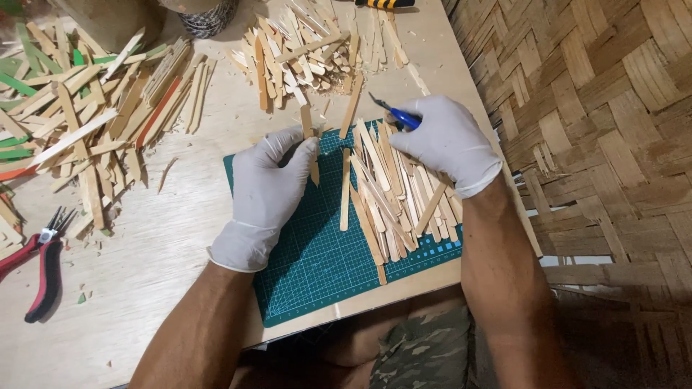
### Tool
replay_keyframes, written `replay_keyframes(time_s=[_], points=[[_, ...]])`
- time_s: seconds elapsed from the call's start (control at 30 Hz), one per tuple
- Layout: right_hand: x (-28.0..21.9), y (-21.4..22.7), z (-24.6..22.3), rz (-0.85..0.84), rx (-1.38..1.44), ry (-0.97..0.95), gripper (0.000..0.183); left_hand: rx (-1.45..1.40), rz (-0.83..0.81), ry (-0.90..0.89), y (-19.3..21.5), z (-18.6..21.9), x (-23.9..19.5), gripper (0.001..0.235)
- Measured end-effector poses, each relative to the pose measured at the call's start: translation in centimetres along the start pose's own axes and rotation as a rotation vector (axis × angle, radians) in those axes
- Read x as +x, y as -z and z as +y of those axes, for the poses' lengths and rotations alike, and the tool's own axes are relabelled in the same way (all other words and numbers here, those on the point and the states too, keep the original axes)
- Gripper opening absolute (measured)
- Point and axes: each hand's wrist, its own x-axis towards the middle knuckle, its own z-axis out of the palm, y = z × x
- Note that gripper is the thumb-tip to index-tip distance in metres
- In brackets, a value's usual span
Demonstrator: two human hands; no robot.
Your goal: Cutting thin wooden sticks into smaller pieces using a pair of wire cutters on a workbench.
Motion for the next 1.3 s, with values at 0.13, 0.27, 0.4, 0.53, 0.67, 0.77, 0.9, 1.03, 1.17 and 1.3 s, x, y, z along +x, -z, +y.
replay_keyframes(time_s=[0.13, 0.27, 0.4, 0.53, 0.67, 0.77, 0.9, 1.03, 1.17, 1.3], points=[[-0.3, 0.9, 0.2, -0.117, -0.024, 0.059, 0.061, -0.005, 0.004, 0.005, 0.1, 0.4, 0.0, 0.013], [-0.5, 1.3, -0.1, -0.152, -0.024, 0.057, 0.067, -0.010, -0.002, 0.014, 0.0, 0.2, 0.1, 0.012], [-0.7, 1.4, 0.0, -0.193, -0.002, 0.095, 0.063, -0.018, -0.014, 0.010, 0.0, -0.2, 0.2, 0.012], [-0.7, 1.5, 0.5, -0.245, 0.049, 0.153, 0.073, -0.020, -0.013, -0.001, 0.0, -0.1, 0.4, 0.011], [-0.6, 1.5, 0.4, -0.271, 0.043, 0.169, 0.080, -0.022, -0.026, -0.029, 0.0, 0.5, 0.5, 0.010], [-0.3, 1.3, 0.9, -0.272, 0.025, 0.153, 0.081, -0.023, -0.032, -0.024, 0.1, 0.4, 0.5, 0.010], [-0.1, 1.3, 0.7, -0.264, 0.027, 0.171, 0.080, -0.008, -0.026, -0.045, 0.1, 0.1, 0.6, 0.007], [-1.9, 1.8, -0.2, -0.234, 0.146, 0.178, 0.077, -0.015, -0.021, -0.047, 0.2, 0.2, 0.6, 0.008], [-0.8, 1.6, 0.6, -0.185, 0.296, 0.199, 0.064, -0.058, -0.022, -0.008, -0.1, 0.0, 0.5, 0.009], [-1.0, 1.6, 0.5, -0.128, 0.488, 0.197, 0.044, -0.264, -0.134, 0.121, -0.6, -0.6, 0.6, 0.008]])
